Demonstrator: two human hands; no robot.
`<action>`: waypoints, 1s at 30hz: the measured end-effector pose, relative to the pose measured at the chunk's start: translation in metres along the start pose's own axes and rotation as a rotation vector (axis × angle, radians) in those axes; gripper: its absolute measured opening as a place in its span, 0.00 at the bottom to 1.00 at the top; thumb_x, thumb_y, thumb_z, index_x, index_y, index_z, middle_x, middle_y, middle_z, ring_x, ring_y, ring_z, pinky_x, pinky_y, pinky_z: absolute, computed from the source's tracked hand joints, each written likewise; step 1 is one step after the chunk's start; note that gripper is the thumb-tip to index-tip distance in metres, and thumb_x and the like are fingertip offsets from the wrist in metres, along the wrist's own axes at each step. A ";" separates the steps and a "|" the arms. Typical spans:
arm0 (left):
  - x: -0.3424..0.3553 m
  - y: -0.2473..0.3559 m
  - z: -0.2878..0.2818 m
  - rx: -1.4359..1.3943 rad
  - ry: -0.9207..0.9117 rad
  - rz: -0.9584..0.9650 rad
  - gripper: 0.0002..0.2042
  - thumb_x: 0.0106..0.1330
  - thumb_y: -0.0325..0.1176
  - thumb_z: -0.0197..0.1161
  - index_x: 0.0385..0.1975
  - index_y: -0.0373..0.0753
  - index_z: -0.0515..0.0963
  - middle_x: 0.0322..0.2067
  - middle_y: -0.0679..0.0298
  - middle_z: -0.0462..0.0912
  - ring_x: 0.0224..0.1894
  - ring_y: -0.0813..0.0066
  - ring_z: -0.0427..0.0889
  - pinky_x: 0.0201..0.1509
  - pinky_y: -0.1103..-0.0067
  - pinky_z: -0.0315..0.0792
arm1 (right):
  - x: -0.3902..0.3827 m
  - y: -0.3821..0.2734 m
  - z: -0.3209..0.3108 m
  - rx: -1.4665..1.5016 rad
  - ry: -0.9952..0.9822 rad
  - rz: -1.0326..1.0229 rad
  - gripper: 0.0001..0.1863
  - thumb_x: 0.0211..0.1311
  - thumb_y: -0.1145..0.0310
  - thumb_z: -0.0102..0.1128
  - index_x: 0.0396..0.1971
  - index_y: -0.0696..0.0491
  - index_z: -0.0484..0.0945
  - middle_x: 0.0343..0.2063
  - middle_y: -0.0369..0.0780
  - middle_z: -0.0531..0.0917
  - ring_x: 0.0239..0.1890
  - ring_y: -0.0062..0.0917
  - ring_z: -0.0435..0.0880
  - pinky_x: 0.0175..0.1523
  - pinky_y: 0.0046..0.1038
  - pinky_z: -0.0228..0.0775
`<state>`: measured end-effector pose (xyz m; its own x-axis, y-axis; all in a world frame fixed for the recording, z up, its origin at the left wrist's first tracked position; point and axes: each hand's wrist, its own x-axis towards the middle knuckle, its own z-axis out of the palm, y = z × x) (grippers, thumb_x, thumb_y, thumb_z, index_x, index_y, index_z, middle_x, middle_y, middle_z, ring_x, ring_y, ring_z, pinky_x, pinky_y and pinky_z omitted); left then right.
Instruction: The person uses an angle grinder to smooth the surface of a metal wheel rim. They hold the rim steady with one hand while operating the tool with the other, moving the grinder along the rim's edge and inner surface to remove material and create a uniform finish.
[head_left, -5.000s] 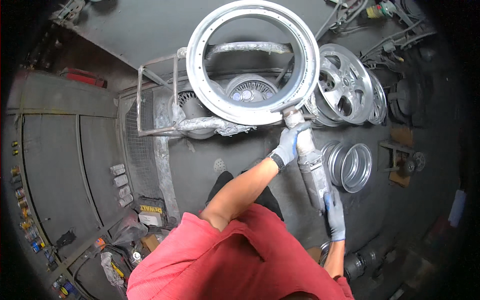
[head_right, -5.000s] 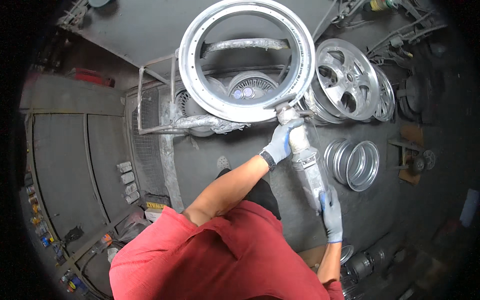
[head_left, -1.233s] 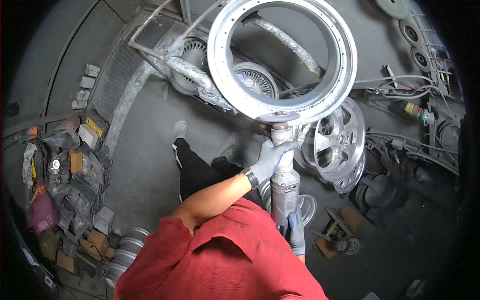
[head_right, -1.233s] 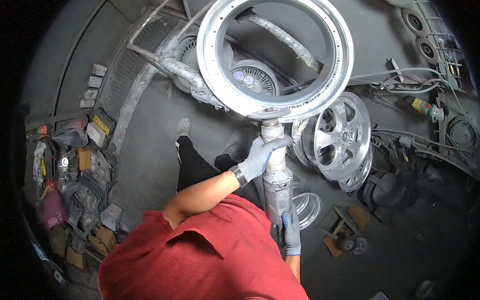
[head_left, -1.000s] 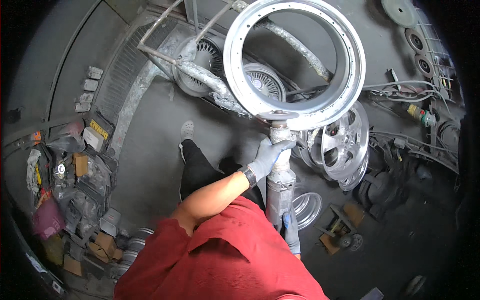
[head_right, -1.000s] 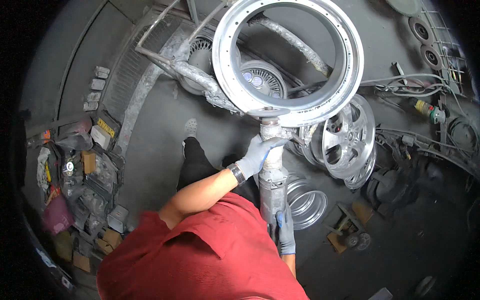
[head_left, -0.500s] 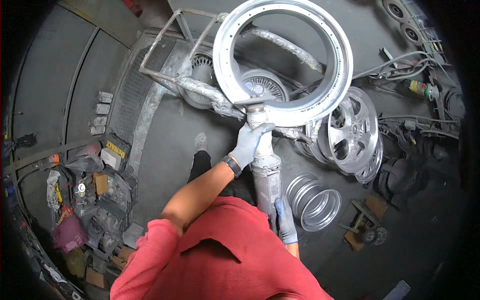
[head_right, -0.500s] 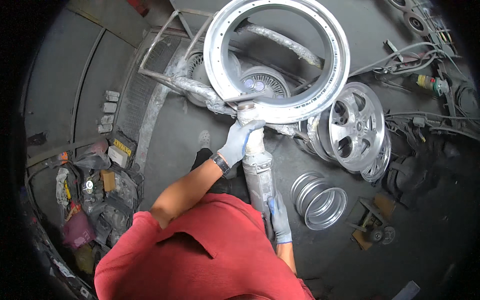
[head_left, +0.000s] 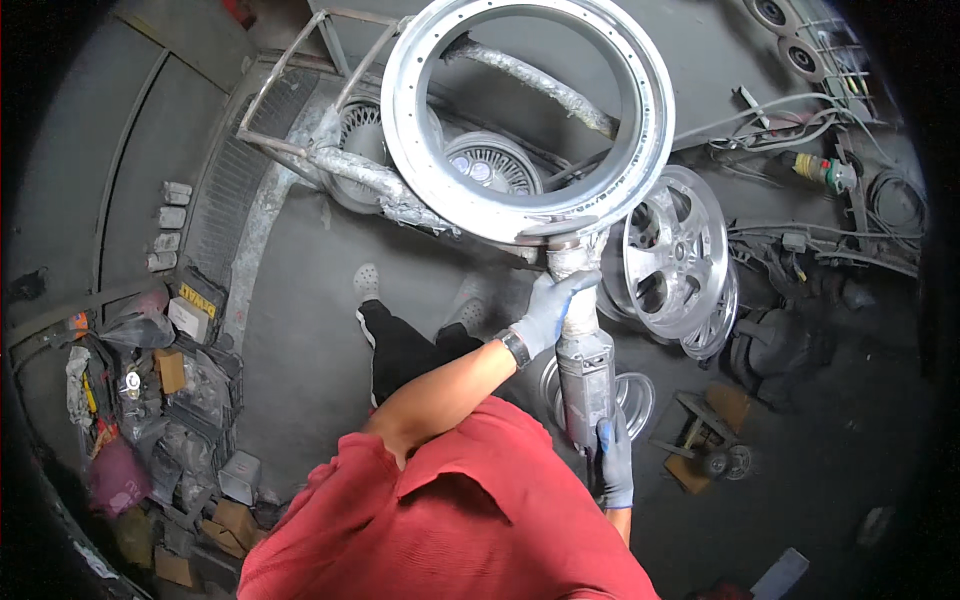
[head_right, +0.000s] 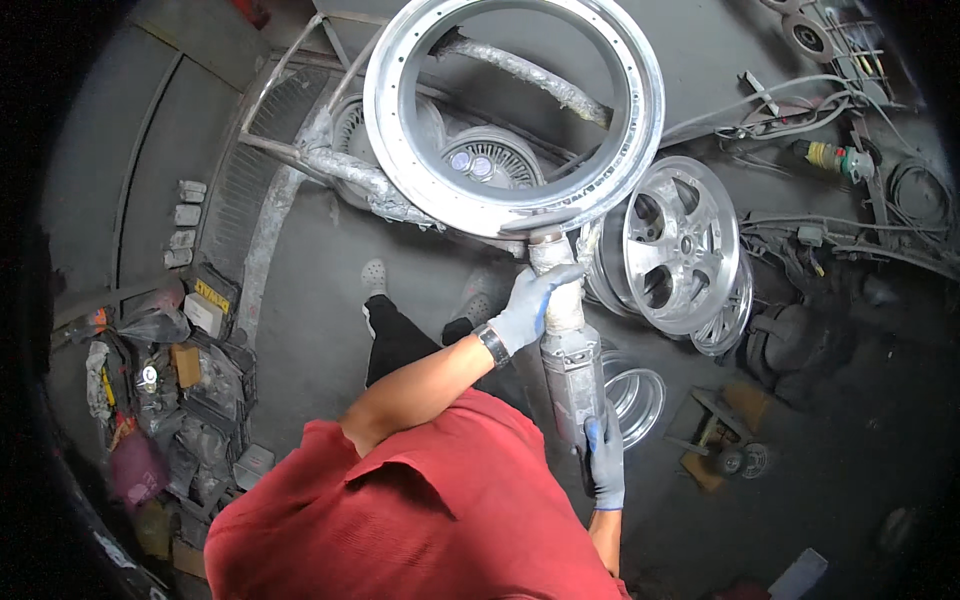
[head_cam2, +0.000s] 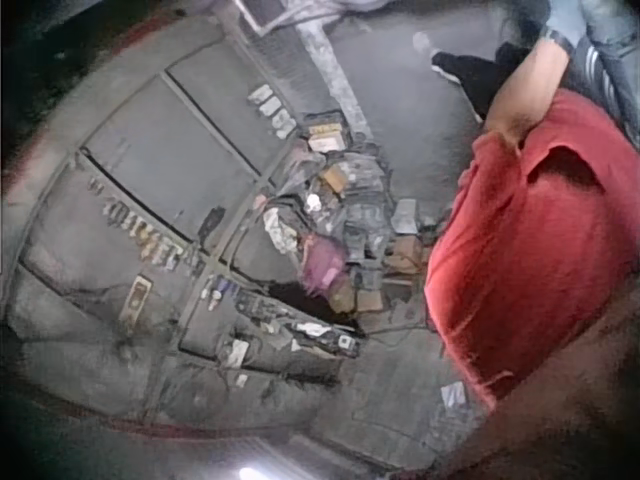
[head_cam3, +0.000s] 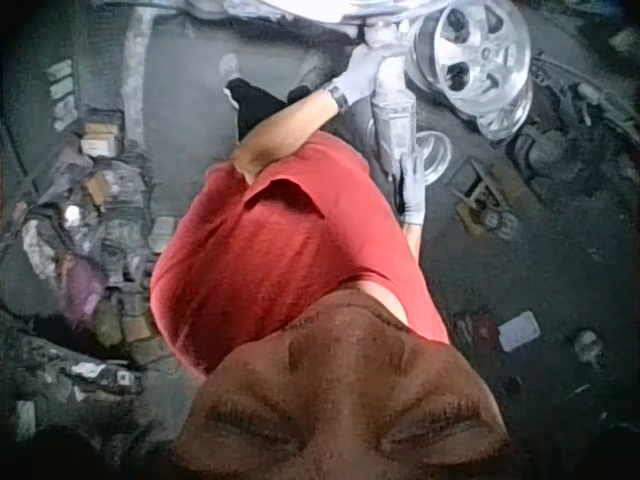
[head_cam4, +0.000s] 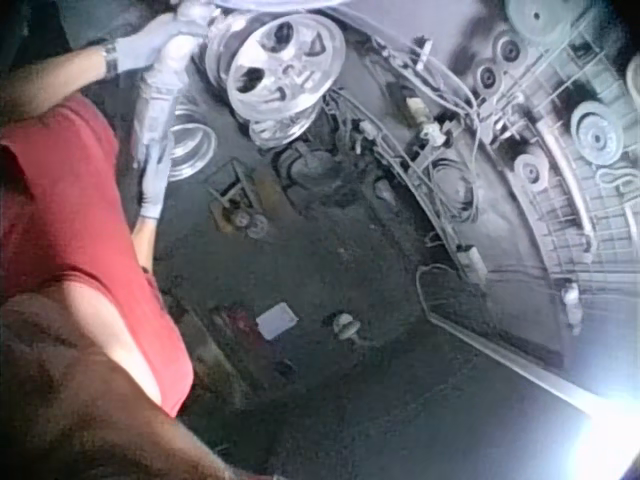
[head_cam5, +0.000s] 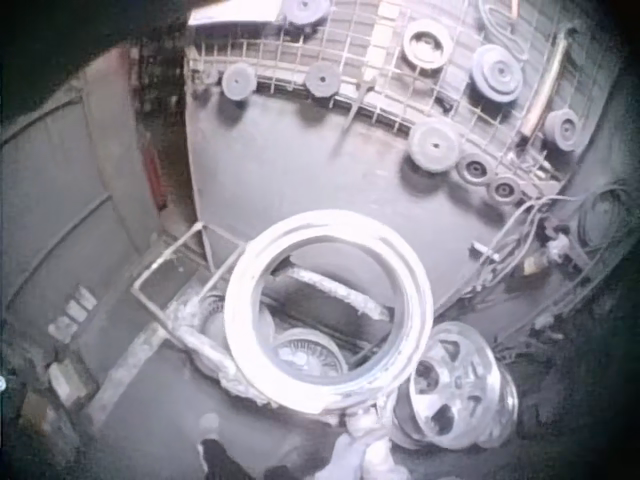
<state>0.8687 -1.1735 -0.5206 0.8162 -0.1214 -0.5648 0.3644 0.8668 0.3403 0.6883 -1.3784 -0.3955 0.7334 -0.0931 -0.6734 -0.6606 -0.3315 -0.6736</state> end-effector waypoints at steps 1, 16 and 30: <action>0.000 0.000 -0.004 0.000 -0.009 -0.021 0.13 0.66 0.34 0.77 0.46 0.42 0.83 0.36 0.67 0.86 0.36 0.74 0.86 0.43 0.74 0.81 | -0.004 -0.006 0.005 0.007 0.011 0.005 0.39 0.79 0.50 0.60 0.78 0.57 0.61 0.68 0.43 0.76 0.64 0.29 0.77 0.54 0.31 0.79; -0.029 0.116 -0.095 0.262 0.023 -0.110 0.17 0.62 0.33 0.80 0.49 0.40 0.82 0.38 0.65 0.86 0.37 0.73 0.86 0.43 0.73 0.81 | -0.033 0.025 0.187 0.337 -0.049 0.011 0.38 0.80 0.48 0.57 0.77 0.60 0.64 0.71 0.45 0.74 0.72 0.31 0.71 0.76 0.34 0.60; -0.027 0.111 -0.089 0.385 0.141 0.074 0.20 0.63 0.31 0.79 0.54 0.39 0.81 0.42 0.65 0.86 0.42 0.73 0.86 0.47 0.73 0.81 | 0.009 0.088 0.162 0.267 -0.126 -0.053 0.33 0.82 0.50 0.55 0.75 0.57 0.68 0.65 0.42 0.79 0.59 0.26 0.78 0.60 0.28 0.71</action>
<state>0.8470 -1.0305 -0.5342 0.7870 0.0249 -0.6164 0.4697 0.6236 0.6249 0.6110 -1.2562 -0.5102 0.7535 0.0405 -0.6563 -0.6528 -0.0725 -0.7540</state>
